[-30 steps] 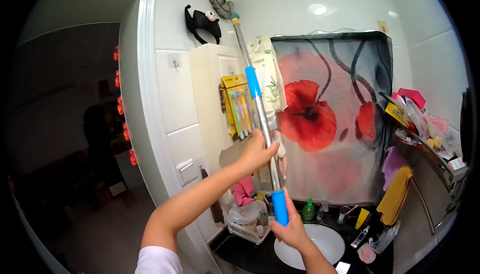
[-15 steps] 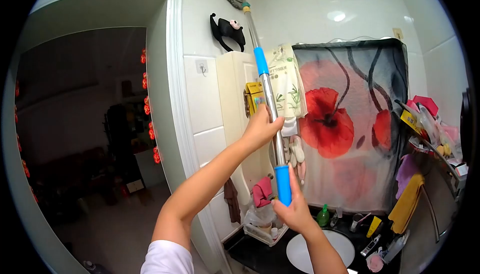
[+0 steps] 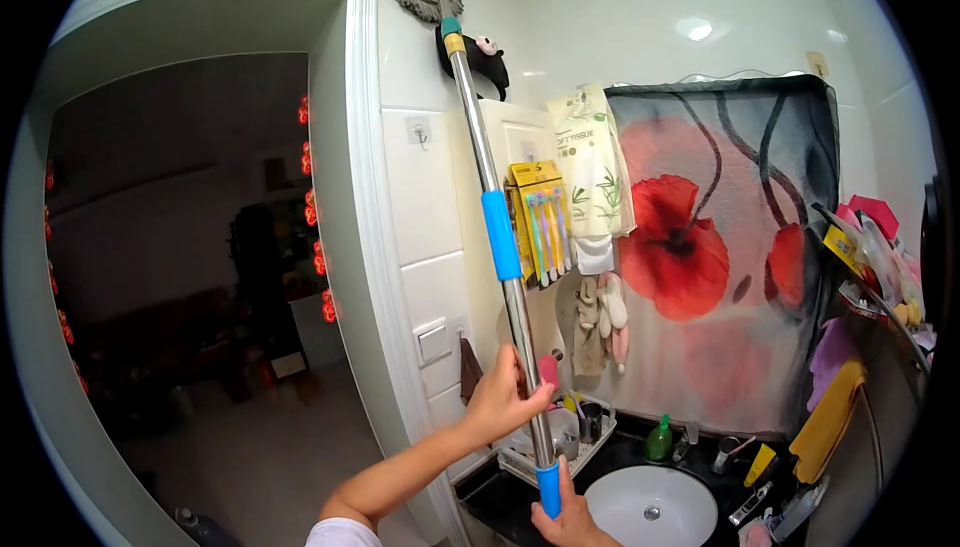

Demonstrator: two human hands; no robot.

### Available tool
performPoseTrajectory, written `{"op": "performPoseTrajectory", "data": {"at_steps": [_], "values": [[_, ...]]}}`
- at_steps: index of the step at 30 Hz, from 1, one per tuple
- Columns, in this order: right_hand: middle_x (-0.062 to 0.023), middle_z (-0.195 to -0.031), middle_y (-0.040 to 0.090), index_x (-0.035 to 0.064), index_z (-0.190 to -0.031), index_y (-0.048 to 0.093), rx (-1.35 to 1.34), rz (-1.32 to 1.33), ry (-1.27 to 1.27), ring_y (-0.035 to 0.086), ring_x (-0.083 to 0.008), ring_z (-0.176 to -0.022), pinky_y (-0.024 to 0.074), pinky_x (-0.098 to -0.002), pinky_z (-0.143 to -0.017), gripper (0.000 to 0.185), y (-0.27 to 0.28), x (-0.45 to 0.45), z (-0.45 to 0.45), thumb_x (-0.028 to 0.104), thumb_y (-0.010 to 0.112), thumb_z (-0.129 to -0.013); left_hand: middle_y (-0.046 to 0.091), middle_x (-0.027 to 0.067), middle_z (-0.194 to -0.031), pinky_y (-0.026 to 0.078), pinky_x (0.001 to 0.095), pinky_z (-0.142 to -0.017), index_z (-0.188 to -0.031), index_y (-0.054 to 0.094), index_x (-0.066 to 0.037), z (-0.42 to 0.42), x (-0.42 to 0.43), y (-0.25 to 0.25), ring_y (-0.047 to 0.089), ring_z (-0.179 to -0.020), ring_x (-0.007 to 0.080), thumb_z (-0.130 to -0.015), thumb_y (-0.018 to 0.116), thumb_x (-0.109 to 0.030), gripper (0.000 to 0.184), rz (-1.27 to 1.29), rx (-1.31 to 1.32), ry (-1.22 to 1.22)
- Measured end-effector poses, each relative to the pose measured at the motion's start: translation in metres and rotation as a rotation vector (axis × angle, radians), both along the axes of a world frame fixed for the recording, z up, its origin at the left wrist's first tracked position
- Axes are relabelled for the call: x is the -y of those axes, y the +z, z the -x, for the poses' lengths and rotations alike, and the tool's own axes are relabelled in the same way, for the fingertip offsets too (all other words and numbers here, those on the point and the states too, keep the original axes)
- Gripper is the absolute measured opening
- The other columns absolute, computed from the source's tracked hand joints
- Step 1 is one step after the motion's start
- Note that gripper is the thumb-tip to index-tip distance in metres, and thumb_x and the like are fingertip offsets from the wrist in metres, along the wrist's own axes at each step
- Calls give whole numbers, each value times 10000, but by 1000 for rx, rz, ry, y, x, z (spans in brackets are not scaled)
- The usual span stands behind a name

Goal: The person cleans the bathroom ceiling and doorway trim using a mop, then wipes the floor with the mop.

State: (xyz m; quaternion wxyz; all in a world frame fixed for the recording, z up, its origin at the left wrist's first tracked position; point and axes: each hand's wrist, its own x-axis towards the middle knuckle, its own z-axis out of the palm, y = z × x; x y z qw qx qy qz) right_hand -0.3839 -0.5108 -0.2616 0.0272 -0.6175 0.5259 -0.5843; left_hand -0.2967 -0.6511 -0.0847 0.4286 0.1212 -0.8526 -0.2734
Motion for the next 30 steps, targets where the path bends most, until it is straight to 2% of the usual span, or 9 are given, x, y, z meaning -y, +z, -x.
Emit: {"op": "performPoseTrajectory", "data": {"at_steps": [4, 5, 8, 9, 14, 17, 20, 24, 30], "values": [[-237, -691, 571, 22, -1457, 158, 107, -45, 111, 588, -351, -541, 454, -395, -518, 807, -10, 4, -10, 110, 610, -794, 617, 99, -770, 496, 275, -556, -940, 353, -20, -13, 4, -23, 624, -674, 123, -797, 701, -171, 405, 74, 25, 89], [-260, -860, 614, 16, -1460, 147, 150, -244, 121, 634, -381, -721, 493, -400, -645, 802, -9, 3, -11, 106, 600, -803, 609, 95, -746, 500, 286, -563, -925, 354, -28, -17, 3, -23, 626, -670, 132, -787, 707, -183, 409, 37, 61, 124], [-278, -1106, 576, -2, -1459, 141, 2, -91, 85, 585, -400, -1011, 453, -418, -861, 805, 1, 15, -15, 105, 598, -805, 598, 88, -730, 499, 292, -575, -914, 347, -38, -25, 0, 4, 632, -693, 138, -780, 708, -177, 410, 57, 121, 219], [-281, -1285, 470, -23, -1455, 145, 50, -37, 153, 455, -410, -1202, 343, -421, -1006, 803, -1, 26, -14, 96, 598, -802, 595, 81, -756, 503, 296, -579, -993, 373, -15, -25, 3, 13, 631, -689, 155, -771, 710, -185, 438, 79, 112, 243], [-246, -1302, 478, -4, -1462, 144, -2, 33, 196, 499, -370, -1158, 380, -390, -975, 800, 41, 24, -15, 66, 583, -796, 555, 53, -769, 500, 285, -541, -1145, 373, 9, -5, 17, 80, 607, -628, 154, -826, 651, -163, 457, -54, -226, -70], [-139, -1136, 550, 8, -1461, 174, 124, 88, 309, 546, -208, -781, 471, -326, -741, 816, 44, 12, -20, 30, 607, -769, 518, 39, -750, 487, 271, -506, -1181, 359, 9, -5, 2, 107, 583, -571, 141, -874, 596, -135, 414, -219, -356, -196], [-100, -1058, 556, 12, -1451, 207, 187, 59, 374, 502, -162, -694, 460, -302, -668, 803, 11, 8, -17, 29, 623, -764, 492, 27, -725, 459, 255, -467, -1176, 341, -4, -7, -5, 89, 553, -498, 128, -918, 554, -153, 367, -186, -349, -199], [-136, -830, 608, 0, -1400, 306, 209, -36, 269, 534, -192, -589, 475, -342, -591, 712, -32, 3, -13, 68, 640, -776, 493, 27, -749, 470, 253, -494, -1170, 310, -17, -17, -14, 43, 576, -533, 129, -935, 526, -156, 349, -198, -237, -106], [-226, -903, 646, 3, -1377, 359, 24, 1, 97, 657, -300, -707, 501, -363, -633, 678, -89, 15, -10, 108, 659, -778, 506, 61, -865, 515, 277, -595, -1181, 292, -8, -37, -15, 2, 615, -637, 158, -919, 535, -108, 372, -354, -299, -217]]}}
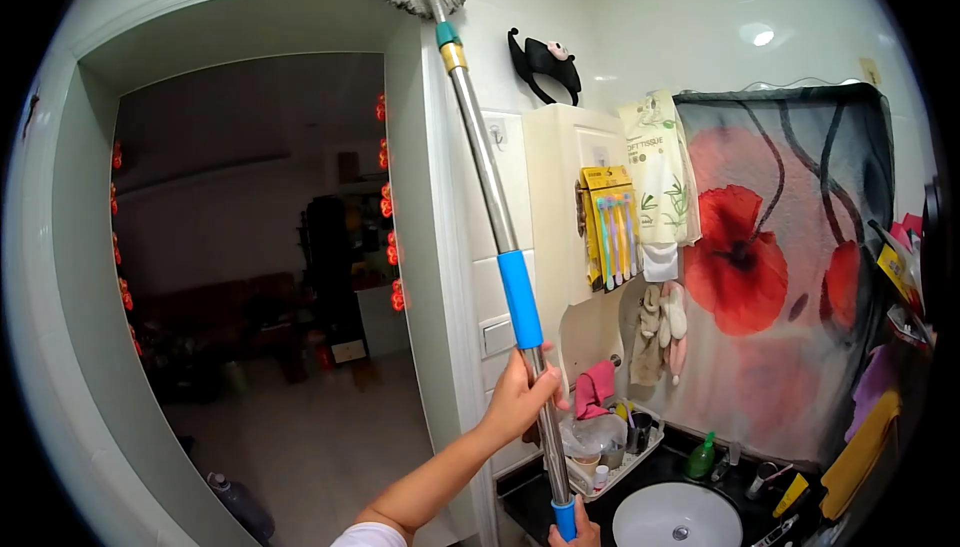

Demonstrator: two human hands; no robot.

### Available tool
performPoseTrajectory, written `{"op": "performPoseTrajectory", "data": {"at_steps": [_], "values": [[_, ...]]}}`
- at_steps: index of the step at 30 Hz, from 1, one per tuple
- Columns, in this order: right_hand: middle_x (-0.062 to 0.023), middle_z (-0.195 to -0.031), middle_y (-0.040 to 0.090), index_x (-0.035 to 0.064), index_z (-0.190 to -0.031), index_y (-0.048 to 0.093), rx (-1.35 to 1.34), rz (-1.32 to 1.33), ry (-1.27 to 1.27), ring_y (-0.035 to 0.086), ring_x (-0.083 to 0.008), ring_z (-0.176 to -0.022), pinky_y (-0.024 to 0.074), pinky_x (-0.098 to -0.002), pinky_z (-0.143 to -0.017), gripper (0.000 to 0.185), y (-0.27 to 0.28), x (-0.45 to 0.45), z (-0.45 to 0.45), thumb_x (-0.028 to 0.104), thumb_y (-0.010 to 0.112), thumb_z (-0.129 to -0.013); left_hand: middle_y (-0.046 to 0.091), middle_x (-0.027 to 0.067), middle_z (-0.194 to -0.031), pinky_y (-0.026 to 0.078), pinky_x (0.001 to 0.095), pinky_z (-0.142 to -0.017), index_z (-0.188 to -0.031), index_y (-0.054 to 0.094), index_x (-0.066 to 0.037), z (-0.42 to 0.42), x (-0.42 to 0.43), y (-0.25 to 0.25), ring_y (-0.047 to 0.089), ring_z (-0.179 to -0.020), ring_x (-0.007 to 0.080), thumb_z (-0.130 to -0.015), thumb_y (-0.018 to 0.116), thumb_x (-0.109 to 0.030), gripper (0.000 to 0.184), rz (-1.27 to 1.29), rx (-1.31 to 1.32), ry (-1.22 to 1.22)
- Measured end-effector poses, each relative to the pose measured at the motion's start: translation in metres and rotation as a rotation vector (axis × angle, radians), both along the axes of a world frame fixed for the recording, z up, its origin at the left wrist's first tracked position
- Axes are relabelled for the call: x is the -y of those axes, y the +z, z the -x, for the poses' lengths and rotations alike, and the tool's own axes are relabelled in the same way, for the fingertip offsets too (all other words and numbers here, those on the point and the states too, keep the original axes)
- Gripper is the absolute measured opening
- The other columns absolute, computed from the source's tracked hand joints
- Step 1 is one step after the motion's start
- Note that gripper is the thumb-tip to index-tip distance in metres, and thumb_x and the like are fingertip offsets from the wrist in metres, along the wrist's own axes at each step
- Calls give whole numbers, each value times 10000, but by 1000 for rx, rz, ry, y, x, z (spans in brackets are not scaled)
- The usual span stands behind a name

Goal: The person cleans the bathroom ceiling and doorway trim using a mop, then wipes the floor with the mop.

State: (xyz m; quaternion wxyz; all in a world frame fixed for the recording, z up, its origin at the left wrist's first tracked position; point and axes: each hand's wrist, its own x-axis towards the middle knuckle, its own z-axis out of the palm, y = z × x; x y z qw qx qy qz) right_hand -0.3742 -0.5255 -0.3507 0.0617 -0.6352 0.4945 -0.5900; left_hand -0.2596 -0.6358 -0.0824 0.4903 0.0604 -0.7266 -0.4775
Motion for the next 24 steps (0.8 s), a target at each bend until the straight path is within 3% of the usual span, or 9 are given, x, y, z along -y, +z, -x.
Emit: {"op": "performPoseTrajectory", "data": {"at_steps": [7, 9, 12, 17, 19, 20, 22, 23, 24], "values": [[-218, -959, 644, 33, -1400, 343, -13, 70, 103, 665, -286, -783, 501, -354, -671, 710, -10, 1, -27, 125, 671, -777, 509, 100, -948, 532, 293, -540, -1380, 141, 14, -21, 1, 54, 590, -722, 161, -845, 639, -112, 742, 278, -100, 500], [-160, -993, 656, 63, -1431, 293, 83, -169, 121, 652, -229, -818, 496, -346, -692, 753, -17, 3, -37, 137, 679, -789, 520, 104, -937, 533, 294, -541, -1397, 113, 17, -26, 3, 74, 594, -712, 161, -844, 643, -123, 779, 273, -57, 572], [-89, -986, 652, 86, -1455, 244, 286, -222, 258, 615, -169, -789, 490, -327, -681, 787, -1, 2, -56, 158, 682, -805, 559, 108, -901, 528, 291, -530, -1430, 47, 22, -40, -1, 92, 604, -650, 162, -846, 645, -153, 854, 252, 64, 643], [-54, -887, 617, 84, -1340, 439, 412, -64, 387, 544, -131, -678, 471, -297, -608, 559, 21, 4, -110, 190, 667, -841, 579, 95, -817, 508, 300, -515, -1459, 13, -32, -76, 8, 99, 591, -559, 163, -847, 596, -126, 850, 420, 33, 731], [-61, -871, 603, 64, -1206, 534, 485, -546, 370, 551, -163, -711, 467, -321, -626, 405, 47, -4, -136, 208, 664, -851, 577, 95, -788, 503, 304, -521, -1474, 4, -85, -100, 15, 96, 582, -545, 173, -839, 559, -100, 844, 497, 90, 825], [-61, -871, 603, 64, -1206, 534, 476, -548, 379, 551, -163, -711, 467, -321, -626, 405, 38, 3, -153, 208, 664, -851, 576, 95, -778, 501, 305, -526, -1481, -3, -113, -113, 17, 94, 578, -541, 180, -834, 541, -91, 845, 513, 92, 849], [-49, -825, 580, 53, -1132, 560, 575, -487, 406, 527, -145, -669, 448, -315, -588, 347, -4, 33, -197, 229, 668, -853, 574, 93, -777, 501, 318, -539, -1486, -15, -142, -145, 13, 93, 582, -563, 186, -841, 524, -100, 842, 569, 209, 917], [-21, -765, 546, 58, -1111, 561, 315, -50, 226, 485, -102, -602, 415, -282, -526, 328, -28, 51, -223, 230, 671, -855, 575, 85, -790, 503, 332, -551, -1491, -31, -182, -162, 14, 91, 585, -589, 185, -848, 515, -106, 847, 578, 213, 924], [-21, -765, 546, 58, -1111, 561, 320, -50, 234, 485, -102, -602, 415, -282, -526, 328, -26, 51, -246, 230, 671, -855, 575, 85, -790, 503, 332, -551, -1491, -31, -182, -181, 13, 89, 585, -589, 185, -848, 515, -106, 847, 580, 219, 931]]}}
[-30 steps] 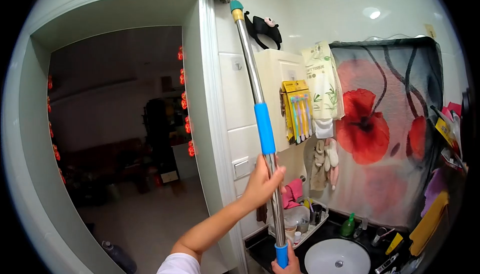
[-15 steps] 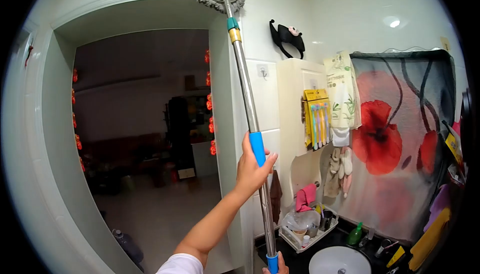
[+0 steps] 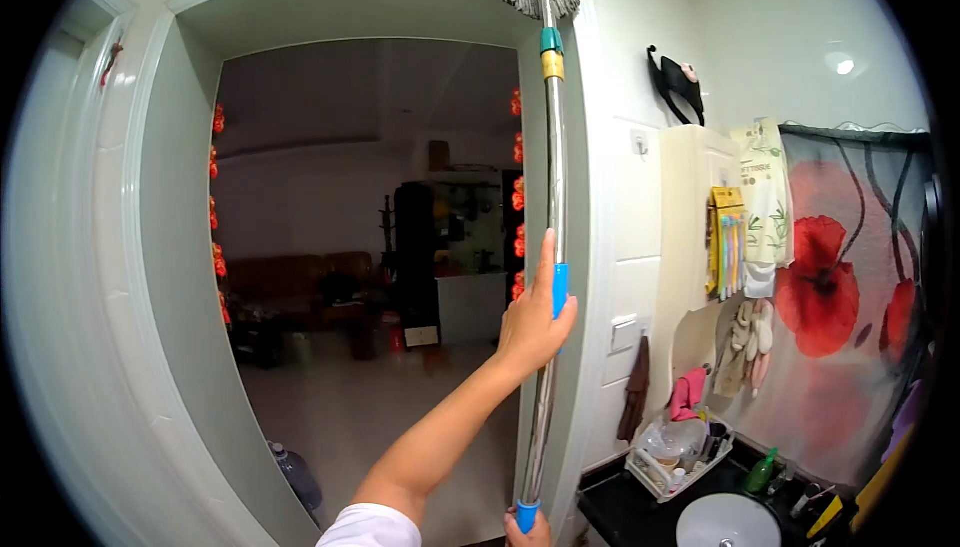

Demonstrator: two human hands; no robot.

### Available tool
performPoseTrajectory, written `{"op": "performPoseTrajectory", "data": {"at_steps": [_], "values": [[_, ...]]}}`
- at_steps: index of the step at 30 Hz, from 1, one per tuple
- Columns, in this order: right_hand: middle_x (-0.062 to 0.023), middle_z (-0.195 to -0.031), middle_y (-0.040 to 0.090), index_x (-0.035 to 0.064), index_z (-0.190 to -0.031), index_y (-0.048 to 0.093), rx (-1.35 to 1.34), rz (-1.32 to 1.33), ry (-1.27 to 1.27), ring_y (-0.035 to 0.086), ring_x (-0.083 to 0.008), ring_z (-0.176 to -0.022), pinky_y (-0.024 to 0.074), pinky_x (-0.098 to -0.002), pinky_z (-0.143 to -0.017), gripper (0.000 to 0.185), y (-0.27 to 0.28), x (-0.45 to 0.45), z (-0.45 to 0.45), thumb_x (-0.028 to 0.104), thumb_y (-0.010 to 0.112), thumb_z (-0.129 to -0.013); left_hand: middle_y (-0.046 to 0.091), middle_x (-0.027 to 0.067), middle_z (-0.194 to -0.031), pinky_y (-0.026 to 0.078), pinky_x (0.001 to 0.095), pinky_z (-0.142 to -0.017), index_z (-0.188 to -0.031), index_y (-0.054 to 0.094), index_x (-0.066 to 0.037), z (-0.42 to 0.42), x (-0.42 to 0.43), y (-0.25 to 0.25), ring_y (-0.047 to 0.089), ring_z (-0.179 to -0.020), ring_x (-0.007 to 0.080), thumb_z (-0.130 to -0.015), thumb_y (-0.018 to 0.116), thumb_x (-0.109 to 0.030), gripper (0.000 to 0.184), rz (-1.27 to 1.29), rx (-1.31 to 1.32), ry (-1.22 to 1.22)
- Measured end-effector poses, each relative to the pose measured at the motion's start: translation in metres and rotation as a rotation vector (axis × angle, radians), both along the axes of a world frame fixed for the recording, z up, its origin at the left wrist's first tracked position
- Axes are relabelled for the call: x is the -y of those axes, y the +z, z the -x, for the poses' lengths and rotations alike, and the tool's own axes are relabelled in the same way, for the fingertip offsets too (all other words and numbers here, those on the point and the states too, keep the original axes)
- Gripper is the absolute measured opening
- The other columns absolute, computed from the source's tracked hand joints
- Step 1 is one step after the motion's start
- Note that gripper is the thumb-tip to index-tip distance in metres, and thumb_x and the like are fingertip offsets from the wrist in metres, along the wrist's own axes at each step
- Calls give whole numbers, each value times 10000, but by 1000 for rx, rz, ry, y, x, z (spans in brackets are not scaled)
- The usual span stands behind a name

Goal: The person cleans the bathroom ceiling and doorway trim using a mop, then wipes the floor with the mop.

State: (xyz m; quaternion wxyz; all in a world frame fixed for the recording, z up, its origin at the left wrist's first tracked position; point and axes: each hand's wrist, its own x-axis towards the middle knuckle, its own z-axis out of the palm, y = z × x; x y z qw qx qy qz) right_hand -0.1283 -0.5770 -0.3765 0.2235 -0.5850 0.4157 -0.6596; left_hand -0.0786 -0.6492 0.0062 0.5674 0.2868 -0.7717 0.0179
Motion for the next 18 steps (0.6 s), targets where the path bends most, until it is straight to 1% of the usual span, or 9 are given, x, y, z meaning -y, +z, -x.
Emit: {"op": "performPoseTrajectory", "data": {"at_steps": [2, 3, 8, 10, 11, 12, 14, 15, 18], "values": [[-1, -748, 530, 63, -1104, 554, -13, 120, -8, 454, -80, -558, 386, -265, -472, 309, 8, 4, -38, 211, 670, -859, 576, 77, -804, 510, 332, -556, -1491, -34, -205, -37, -2, -1, 586, -589, 187, -860, 510, -109, 838, -1, 7, 30], [-15, -748, 548, 53, -1115, 547, 100, -203, 215, 483, -110, -579, 410, -284, -495, 307, -2, 10, -50, 189, 661, -865, 579, 74, -824, 518, 327, -565, -1490, -39, -220, -54, -5, -4, 589, -577, 186, -872, 507, -113, 832, -29, 1, 45], [-30, -687, 538, 45, -1116, 544, 27, -143, 210, 491, -116, -573, 423, -295, -506, 288, -2, 15, -112, 171, 640, -876, 567, 65, -807, 515, 305, -561, -1491, -27, -203, -133, -29, -5, 584, -586, 164, -864, 517, -93, 837, -55, -80, 94], [-54, -720, 583, 36, -1117, 550, -59, -91, 215, 539, -157, -612, 454, -319, -557, 290, 3, 10, -127, 172, 634, -876, 623, 218, -934, 499, 419, -670, -1487, -13, -152, -160, -48, -3, 637, -729, 348, -845, 546, -165, 851, -95, -136, 109], [-54, -720, 583, 36, -1117, 550, -54, -91, 216, 539, -157, -612, 454, -319, -557, 290, 8, 8, -132, 172, 634, -876, 609, 175, -940, 500, 391, -694, -1488, -1, -147, -173, -49, -3, 626, -743, 300, -837, 539, -116, 846, -36, -182, 81], [-91, -758, 616, 44, -1122, 556, -96, -12, 207, 583, -217, -655, 471, -343, -607, 292, 19, 2, -136, 166, 635, -868, 534, 71, -885, 502, 292, -586, -1495, -12, -208, -185, -49, -3, 529, -645, 142, -814, 494, -14, 870, 82, -191, 65], [-127, -796, 649, 53, -1126, 562, -130, 65, 200, 627, -276, -699, 488, -366, -657, 295, 38, -13, -142, 159, 636, -861, 523, 79, -925, 505, 292, -601, -1498, 41, -211, -206, -60, 3, 522, -682, 136, -766, 493, 37, 895, 220, -228, 200], [-161, -843, 655, 76, -1153, 551, -221, -62, 226, 630, -336, -768, 489, -392, -702, 332, 46, -21, -143, 181, 641, -851, 521, 82, -925, 508, 290, -607, -1496, 80, -208, -214, -66, 7, 527, -665, 138, -735, 491, 62, 906, 303, -254, 264], [-209, -902, 651, 120, -1197, 526, -352, -217, 200, 614, -418, -863, 484, -444, -751, 403, 48, -32, -139, 230, 652, -830, 527, 78, -916, 509, 281, -577, -1494, 74, -180, -220, -91, 20, 539, -634, 137, -754, 488, 68, 883, 115, -457, 190]]}}
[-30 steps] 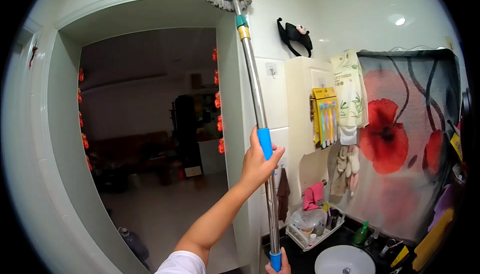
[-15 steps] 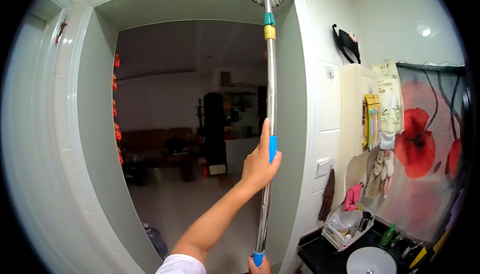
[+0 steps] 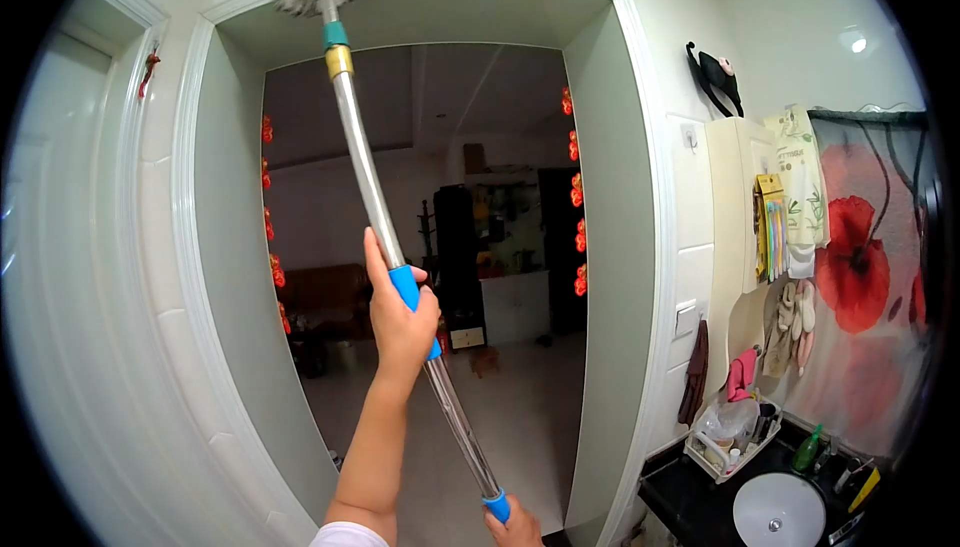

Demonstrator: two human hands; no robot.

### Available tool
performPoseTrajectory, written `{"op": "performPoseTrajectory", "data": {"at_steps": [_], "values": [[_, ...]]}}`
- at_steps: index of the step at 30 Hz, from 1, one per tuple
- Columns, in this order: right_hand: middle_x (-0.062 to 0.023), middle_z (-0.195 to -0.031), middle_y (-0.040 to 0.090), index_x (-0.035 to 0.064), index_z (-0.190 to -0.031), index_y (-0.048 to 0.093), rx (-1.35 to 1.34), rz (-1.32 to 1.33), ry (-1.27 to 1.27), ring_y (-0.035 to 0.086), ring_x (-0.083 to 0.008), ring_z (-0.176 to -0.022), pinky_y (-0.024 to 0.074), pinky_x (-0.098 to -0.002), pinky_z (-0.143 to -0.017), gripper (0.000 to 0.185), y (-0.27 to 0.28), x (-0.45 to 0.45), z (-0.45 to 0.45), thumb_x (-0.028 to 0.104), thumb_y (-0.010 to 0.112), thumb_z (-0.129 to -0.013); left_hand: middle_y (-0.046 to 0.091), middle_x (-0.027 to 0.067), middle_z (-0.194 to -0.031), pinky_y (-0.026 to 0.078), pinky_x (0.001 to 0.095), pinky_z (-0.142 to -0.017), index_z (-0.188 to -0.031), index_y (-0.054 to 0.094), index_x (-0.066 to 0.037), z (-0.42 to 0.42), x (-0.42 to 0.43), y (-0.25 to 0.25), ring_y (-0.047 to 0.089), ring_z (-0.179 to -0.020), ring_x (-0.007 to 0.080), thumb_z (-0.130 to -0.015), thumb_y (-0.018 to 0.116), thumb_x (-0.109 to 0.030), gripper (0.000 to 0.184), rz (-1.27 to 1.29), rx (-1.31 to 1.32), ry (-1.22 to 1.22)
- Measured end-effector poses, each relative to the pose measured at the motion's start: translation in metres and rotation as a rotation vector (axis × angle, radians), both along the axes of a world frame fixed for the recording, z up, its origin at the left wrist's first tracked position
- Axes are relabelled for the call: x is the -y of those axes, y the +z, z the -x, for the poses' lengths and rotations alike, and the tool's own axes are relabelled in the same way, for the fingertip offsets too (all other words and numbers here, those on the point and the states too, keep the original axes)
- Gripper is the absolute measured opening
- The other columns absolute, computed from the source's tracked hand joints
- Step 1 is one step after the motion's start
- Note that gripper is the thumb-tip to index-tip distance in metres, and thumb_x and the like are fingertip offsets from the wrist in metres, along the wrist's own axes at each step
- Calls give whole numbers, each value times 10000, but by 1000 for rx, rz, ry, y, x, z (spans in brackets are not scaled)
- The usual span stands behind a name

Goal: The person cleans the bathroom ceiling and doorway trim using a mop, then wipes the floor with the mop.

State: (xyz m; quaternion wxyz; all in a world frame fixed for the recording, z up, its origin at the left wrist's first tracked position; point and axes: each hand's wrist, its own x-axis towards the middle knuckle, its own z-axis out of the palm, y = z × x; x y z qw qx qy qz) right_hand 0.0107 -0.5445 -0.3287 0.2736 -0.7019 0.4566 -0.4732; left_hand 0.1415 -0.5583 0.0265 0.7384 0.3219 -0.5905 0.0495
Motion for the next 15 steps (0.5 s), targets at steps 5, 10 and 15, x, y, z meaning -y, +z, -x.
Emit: {"op": "performPoseTrajectory", "data": {"at_steps": [5, 10, 15], "values": [[-237, -914, 638, 128, -1202, 502, -87, -41, -161, 590, -449, -867, 462, -505, -720, 449, 14, -4, 46, 269, 661, -807, 530, 58, -818, 492, 273, -502, -1491, 33, -166, 24, 17, -4, 528, -570, 127, -790, 493, 47, 865, 60, 3, 41], [-238, -892, 632, 88, -1154, 520, 31, 54, -190, 594, -448, -851, 469, -489, -708, 373, 10, 1, 101, 221, 643, -829, 542, 67, -801, 492, 278, -490, -1490, 15, -164, 85, 34, -3, 547, -550, 136, -766, 477, 38, 883, 58, 46, 25], [-185, -732, 623, 41, -1065, 541, 38, 167, -346, 624, -371, -686, 471, -433, -609, 329, -6, 10, 147, 261, 629, -837, 538, 59, -758, 498, 285, -490, -1488, -20, -155, 155, 60, -9, 549, -530, 133, -756, 465, 35, 898, 0, 119, -40]]}}
